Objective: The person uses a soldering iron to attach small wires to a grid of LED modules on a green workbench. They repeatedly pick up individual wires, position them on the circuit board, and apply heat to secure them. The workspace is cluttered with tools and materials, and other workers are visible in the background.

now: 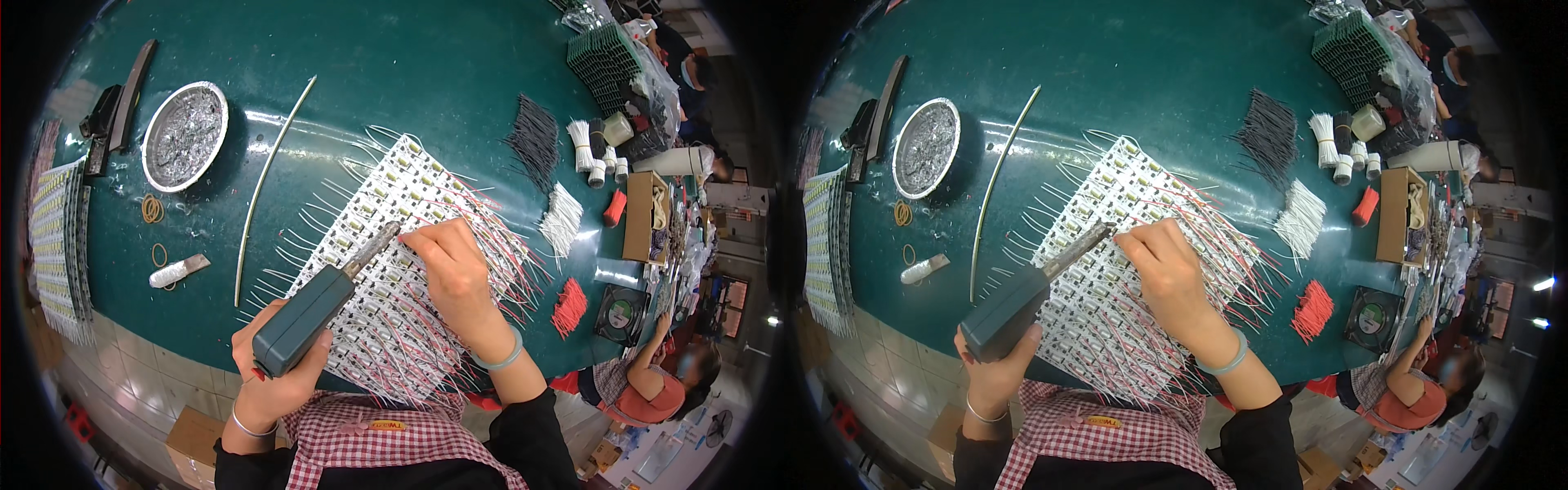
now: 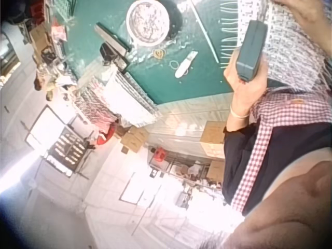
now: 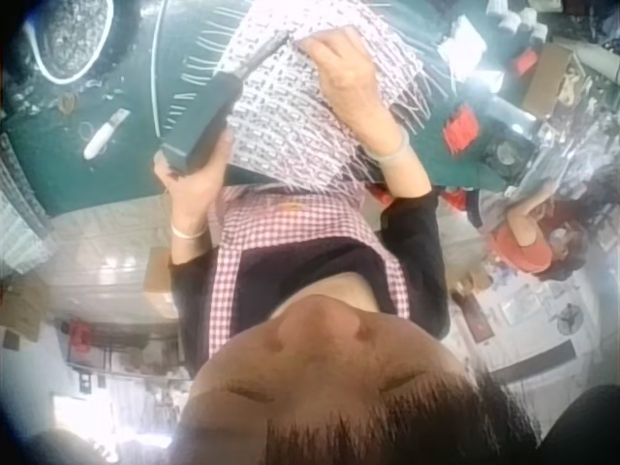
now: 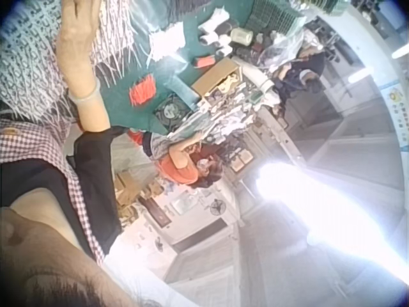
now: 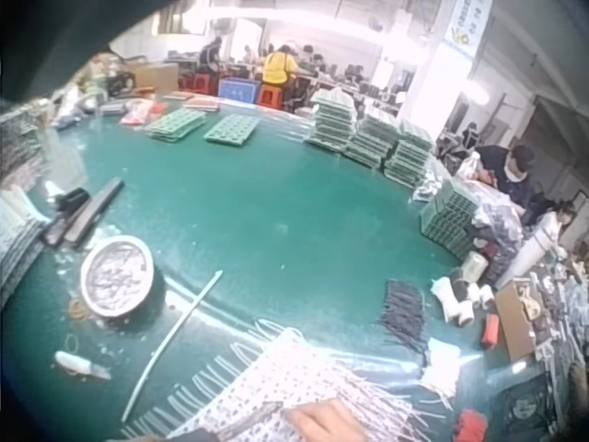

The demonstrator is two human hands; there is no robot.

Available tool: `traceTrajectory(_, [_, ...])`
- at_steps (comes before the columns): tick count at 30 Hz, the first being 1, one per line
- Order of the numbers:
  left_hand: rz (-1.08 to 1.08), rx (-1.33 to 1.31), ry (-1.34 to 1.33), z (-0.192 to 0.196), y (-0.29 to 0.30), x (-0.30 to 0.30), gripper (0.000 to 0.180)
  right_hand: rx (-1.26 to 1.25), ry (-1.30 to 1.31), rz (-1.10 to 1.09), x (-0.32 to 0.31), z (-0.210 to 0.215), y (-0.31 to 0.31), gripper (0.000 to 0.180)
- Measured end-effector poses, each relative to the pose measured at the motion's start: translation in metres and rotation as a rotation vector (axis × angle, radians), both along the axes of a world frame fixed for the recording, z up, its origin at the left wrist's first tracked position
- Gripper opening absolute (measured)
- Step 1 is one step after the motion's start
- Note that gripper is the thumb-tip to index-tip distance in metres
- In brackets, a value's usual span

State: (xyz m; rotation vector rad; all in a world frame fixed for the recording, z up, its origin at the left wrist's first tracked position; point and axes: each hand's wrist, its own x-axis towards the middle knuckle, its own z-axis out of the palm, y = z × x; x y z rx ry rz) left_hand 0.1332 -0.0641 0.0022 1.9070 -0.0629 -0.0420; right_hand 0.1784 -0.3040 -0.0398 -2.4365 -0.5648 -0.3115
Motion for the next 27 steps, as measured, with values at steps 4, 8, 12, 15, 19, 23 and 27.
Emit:
traceTrajectory(4, [-0.016, 0.008, -0.012, -0.0024, -0.0003, 0.0017, 0.021, -0.038, 0.012, 0.016, -0.0009, 0.0005, -0.0016, 0.032])
traceTrajectory(8, [-0.025, 0.036, -0.015, -0.0012, 0.0011, 0.0010, 0.020, -0.025, 0.000, -0.002, -0.0015, 0.0010, -0.0006, 0.032])
traceTrajectory(12, [-0.033, 0.042, -0.026, -0.0016, 0.0014, 0.0005, 0.020, -0.009, -0.050, -0.050, -0.0022, -0.0025, -0.0001, 0.032])
traceTrajectory(15, [-0.047, 0.040, -0.012, -0.0034, 0.0022, -0.0002, 0.019, -0.016, -0.053, -0.063, -0.0024, -0.0029, 0.0001, 0.032])
traceTrajectory(19, [-0.052, 0.065, -0.031, -0.0045, 0.0032, -0.0015, 0.019, -0.017, -0.047, -0.068, -0.0019, -0.0008, 0.0024, 0.029])
traceTrajectory(23, [-0.031, 0.041, 0.002, -0.0043, 0.0013, -0.0022, 0.018, -0.025, -0.043, -0.081, -0.0029, -0.0028, 0.0018, 0.028])
traceTrajectory(27, [-0.010, 0.030, 0.030, -0.0031, -0.0007, -0.0026, 0.017, -0.033, -0.041, -0.088, -0.0033, -0.0022, 0.0020, 0.028])
